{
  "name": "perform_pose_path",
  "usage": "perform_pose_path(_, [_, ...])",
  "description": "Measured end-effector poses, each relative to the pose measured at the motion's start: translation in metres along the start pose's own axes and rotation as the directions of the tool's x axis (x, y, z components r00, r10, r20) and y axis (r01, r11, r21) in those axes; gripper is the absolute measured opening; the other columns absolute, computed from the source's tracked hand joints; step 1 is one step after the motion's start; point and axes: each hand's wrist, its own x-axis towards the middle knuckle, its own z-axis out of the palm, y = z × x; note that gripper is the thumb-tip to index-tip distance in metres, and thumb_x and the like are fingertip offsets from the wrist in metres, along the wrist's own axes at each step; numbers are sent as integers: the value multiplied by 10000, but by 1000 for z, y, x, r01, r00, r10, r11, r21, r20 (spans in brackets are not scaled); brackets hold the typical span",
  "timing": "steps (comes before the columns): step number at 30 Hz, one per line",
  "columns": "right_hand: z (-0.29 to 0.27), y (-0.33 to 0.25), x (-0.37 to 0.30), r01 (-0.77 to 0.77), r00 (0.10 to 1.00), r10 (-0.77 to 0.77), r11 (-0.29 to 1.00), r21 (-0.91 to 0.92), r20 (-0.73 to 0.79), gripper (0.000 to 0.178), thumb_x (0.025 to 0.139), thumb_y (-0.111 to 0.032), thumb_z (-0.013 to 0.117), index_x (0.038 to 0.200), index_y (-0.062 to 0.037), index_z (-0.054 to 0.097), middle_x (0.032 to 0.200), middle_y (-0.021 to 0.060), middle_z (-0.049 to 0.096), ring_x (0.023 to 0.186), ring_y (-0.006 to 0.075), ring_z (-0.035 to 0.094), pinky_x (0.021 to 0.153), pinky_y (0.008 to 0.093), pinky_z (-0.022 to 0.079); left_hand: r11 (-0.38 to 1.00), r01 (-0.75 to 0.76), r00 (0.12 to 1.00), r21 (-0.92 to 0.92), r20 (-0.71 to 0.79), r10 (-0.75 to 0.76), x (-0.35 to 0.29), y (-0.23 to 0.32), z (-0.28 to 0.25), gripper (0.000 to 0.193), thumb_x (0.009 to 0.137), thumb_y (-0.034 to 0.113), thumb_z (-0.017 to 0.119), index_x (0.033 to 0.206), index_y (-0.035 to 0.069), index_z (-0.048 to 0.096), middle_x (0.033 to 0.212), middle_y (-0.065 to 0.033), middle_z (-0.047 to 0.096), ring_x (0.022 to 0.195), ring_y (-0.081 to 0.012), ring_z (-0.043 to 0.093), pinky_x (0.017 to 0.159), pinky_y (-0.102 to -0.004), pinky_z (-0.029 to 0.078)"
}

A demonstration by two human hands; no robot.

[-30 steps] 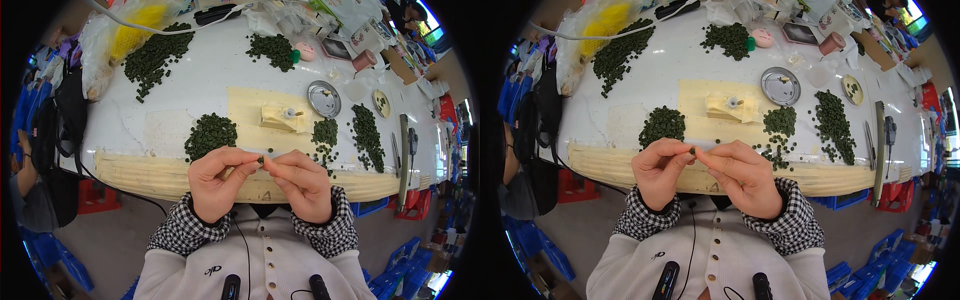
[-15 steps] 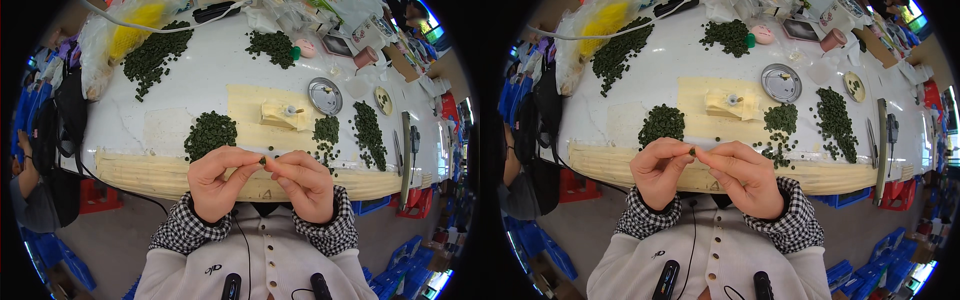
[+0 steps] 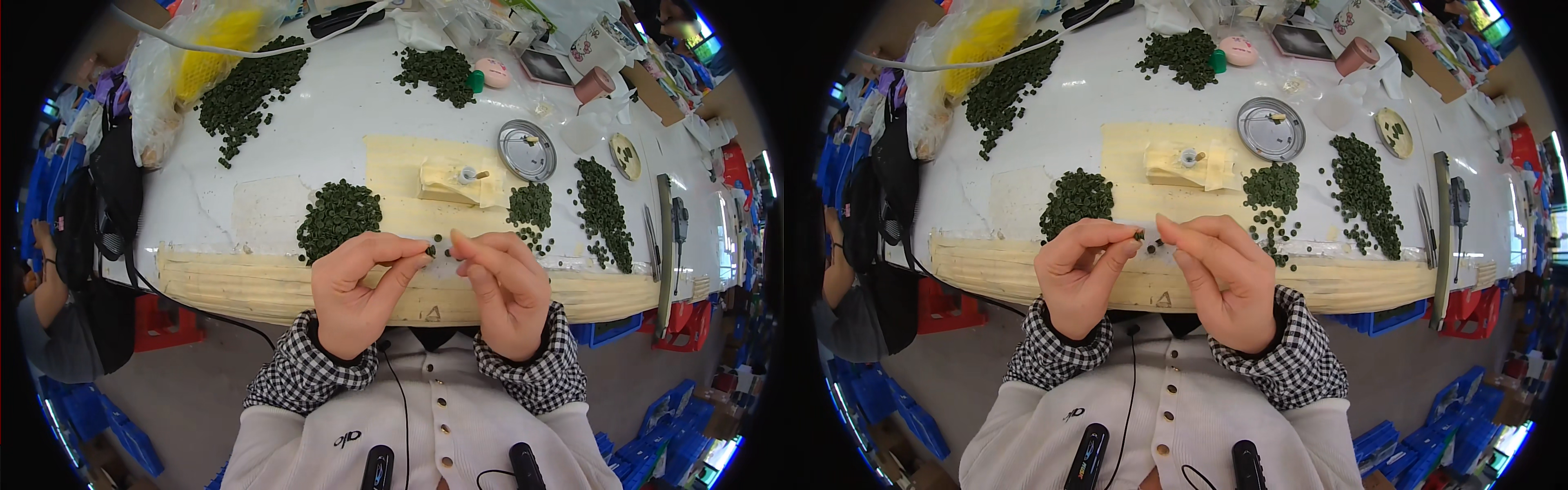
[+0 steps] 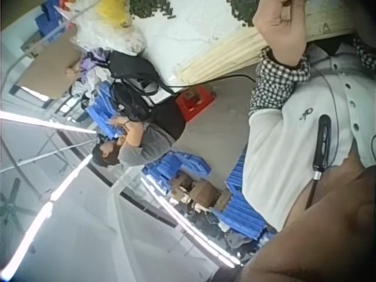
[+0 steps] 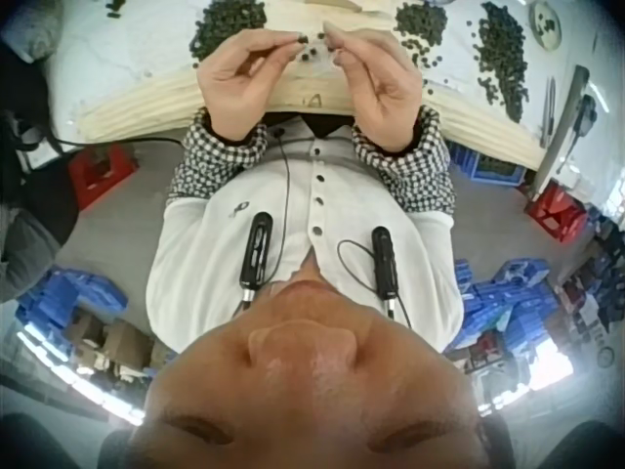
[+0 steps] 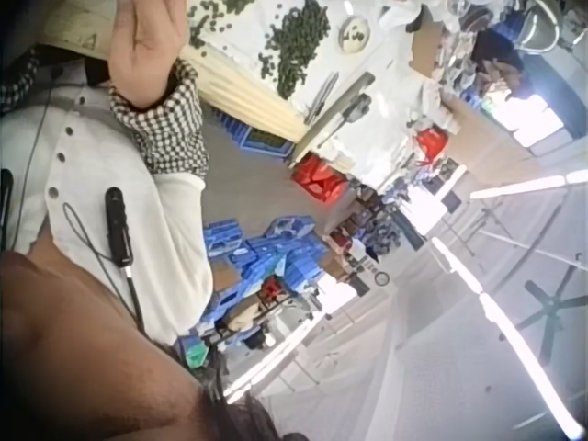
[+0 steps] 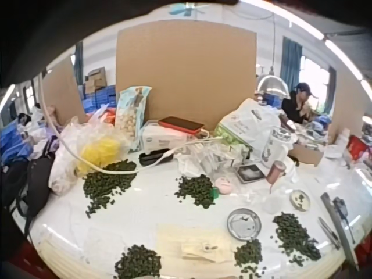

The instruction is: Assembling small green components into a white base fixture on a workbench.

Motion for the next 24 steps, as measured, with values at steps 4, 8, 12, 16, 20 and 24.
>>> perform_pose_path(4, [-5, 3, -3, -50, 976, 60, 998, 49, -208, 265, 942, -5, 540, 1187, 44, 628, 933, 120, 626, 840, 162, 591, 753, 253, 475, 966, -19, 1000, 257, -18, 25, 4, 4, 3, 134, 805, -63, 693, 932, -21, 688, 827, -109, 676, 712, -191, 631, 639, -276, 501])
perform_pose_path(8, [-3, 3, -5, -32, 979, 44, 997, 65, -200, 248, 942, -13, 550, 1169, 38, 639, 904, 113, 634, 814, 154, 583, 734, 255, 470, 869, -133, 991, 477, 45, 128, 6, -2, 6, 155, 777, -46, 703, 922, 4, 685, 791, -91, 638, 694, -232, 575, 614, -314, 475])
perform_pose_path(12, [-3, 4, -5, -31, 980, 38, 999, 38, -195, 236, 936, -13, 564, 1152, 34, 647, 883, 103, 641, 799, 154, 587, 725, 252, 467, 763, -240, 970, 599, 117, 214, 9, -4, 7, 174, 757, -33, 711, 921, 18, 685, 784, -72, 620, 721, -237, 531, 626, -328, 453])
perform_pose_path(16, [-3, 5, -6, -15, 982, 21, 999, 38, -189, 232, 930, -7, 568, 1142, 35, 651, 878, 105, 644, 785, 163, 593, 723, 254, 467, 753, -271, 958, 600, 90, 273, 8, -5, 9, 168, 754, -33, 716, 908, 25, 684, 768, -59, 609, 726, -232, 521, 632, -330, 448])
perform_pose_path(20, [-2, 4, -7, -17, 984, 22, 999, 30, -179, 227, 920, 2, 573, 1130, 40, 653, 870, 112, 650, 776, 172, 600, 722, 257, 468, 750, -268, 956, 605, 69, 286, 7, 3, 5, 142, 727, -14, 755, 833, 41, 679, 722, -42, 588, 707, -215, 503, 620, -323, 435])
perform_pose_path(24, [-2, 4, -9, -18, 979, 29, 998, 55, -203, 218, 910, 9, 582, 1113, 44, 656, 849, 121, 653, 780, 177, 605, 724, 264, 468, 729, -199, 959, 654, -24, 283, 6, 15, -8, 109, 726, 11, 779, 778, 33, 685, 644, -27, 550, 691, -189, 477, 617, -307, 392])
